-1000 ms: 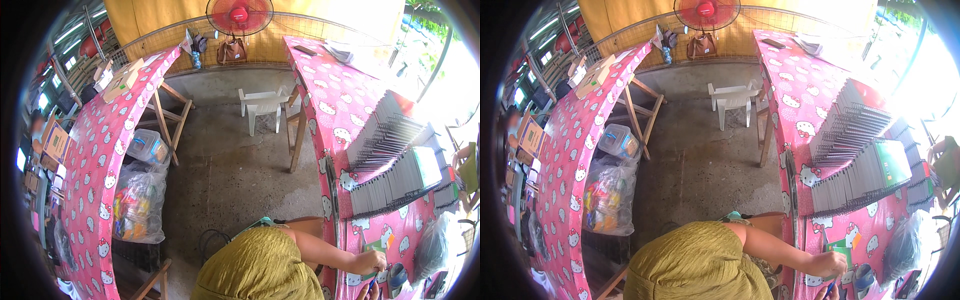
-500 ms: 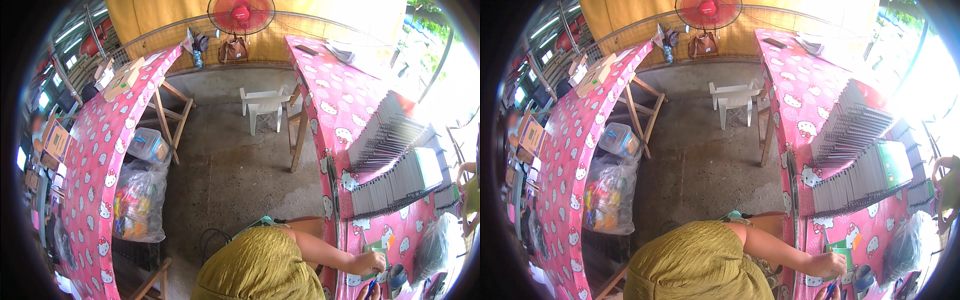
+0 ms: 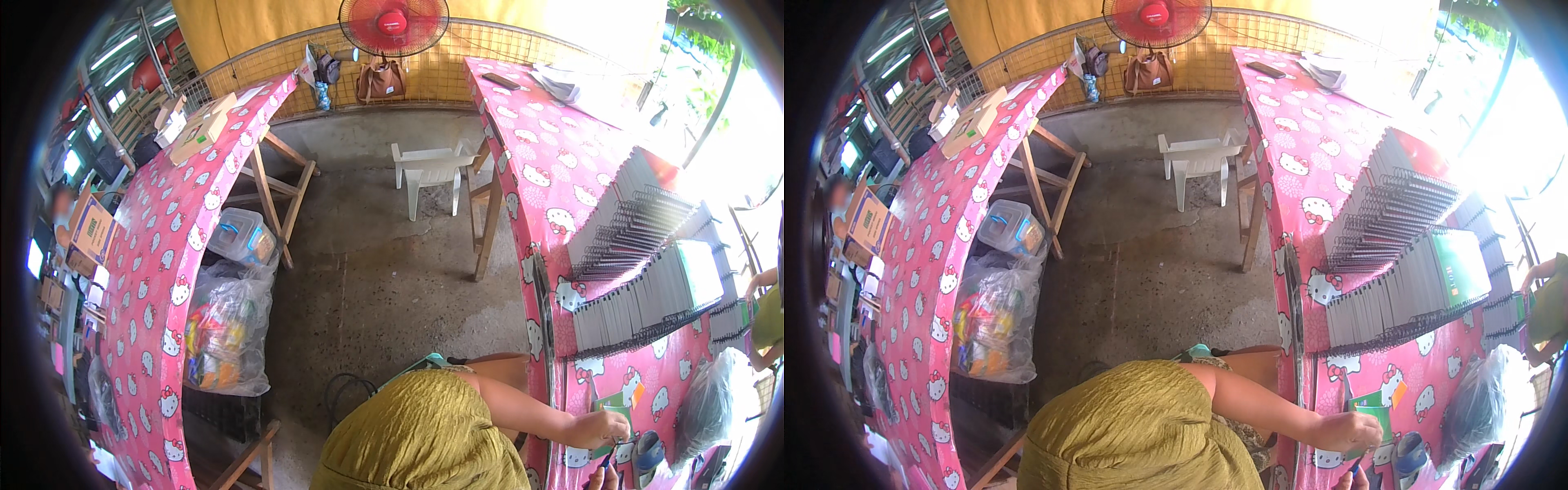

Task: The person assembles notebooks by sliding spiral bindings through the pre-punched holes of notebook covers and pages, then using a pair of shears to trim the excess binding wire.

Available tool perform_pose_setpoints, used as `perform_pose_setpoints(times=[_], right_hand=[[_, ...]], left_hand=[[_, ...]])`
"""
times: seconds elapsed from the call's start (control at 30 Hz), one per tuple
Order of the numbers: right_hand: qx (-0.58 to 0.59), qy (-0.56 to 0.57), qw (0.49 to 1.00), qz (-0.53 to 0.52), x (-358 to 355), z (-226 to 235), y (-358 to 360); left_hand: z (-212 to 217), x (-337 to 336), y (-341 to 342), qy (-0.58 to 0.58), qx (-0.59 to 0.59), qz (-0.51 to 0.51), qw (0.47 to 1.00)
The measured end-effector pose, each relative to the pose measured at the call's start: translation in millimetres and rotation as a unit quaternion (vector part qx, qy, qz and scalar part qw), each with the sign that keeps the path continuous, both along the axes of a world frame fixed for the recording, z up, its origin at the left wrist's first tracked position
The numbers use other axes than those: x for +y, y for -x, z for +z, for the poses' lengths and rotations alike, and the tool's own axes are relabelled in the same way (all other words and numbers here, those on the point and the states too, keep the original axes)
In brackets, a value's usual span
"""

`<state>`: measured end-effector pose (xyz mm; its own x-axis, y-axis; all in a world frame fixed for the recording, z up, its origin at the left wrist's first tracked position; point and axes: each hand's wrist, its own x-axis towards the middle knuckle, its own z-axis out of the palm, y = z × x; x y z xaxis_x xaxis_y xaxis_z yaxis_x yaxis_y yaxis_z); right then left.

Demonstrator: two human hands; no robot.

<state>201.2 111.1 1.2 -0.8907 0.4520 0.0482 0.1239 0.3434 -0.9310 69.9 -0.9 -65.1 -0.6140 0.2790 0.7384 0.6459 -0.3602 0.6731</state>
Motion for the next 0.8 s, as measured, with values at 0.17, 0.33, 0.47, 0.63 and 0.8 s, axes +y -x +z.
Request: perform_pose_setpoints(times=[0.17, 0.33, 0.47, 0.63, 0.8], right_hand=[[-0.023, 0.013, 0.999, 0.029, 1, 6, -1], [-0.018, -0.136, 0.991, 0.007, 7, 6, -8], [-0.037, -0.343, 0.938, -0.022, 16, 8, -34], [0.011, -0.512, 0.859, -0.030, 58, -13, -51], [0.159, -0.489, 0.857, -0.031, -13, 58, 10]], left_hand=[[-8, 1, 2, 0.010, 0.024, -0.025, 0.999], [-10, -1, 4, 0.013, 0.049, -0.031, 0.998], [5, -5, 9, -0.014, 0.065, -0.001, 0.998], [17, -5, 23, -0.037, 0.138, 0.045, 0.989], [54, -19, 6, -0.008, 0.151, 0.000, 0.988]])
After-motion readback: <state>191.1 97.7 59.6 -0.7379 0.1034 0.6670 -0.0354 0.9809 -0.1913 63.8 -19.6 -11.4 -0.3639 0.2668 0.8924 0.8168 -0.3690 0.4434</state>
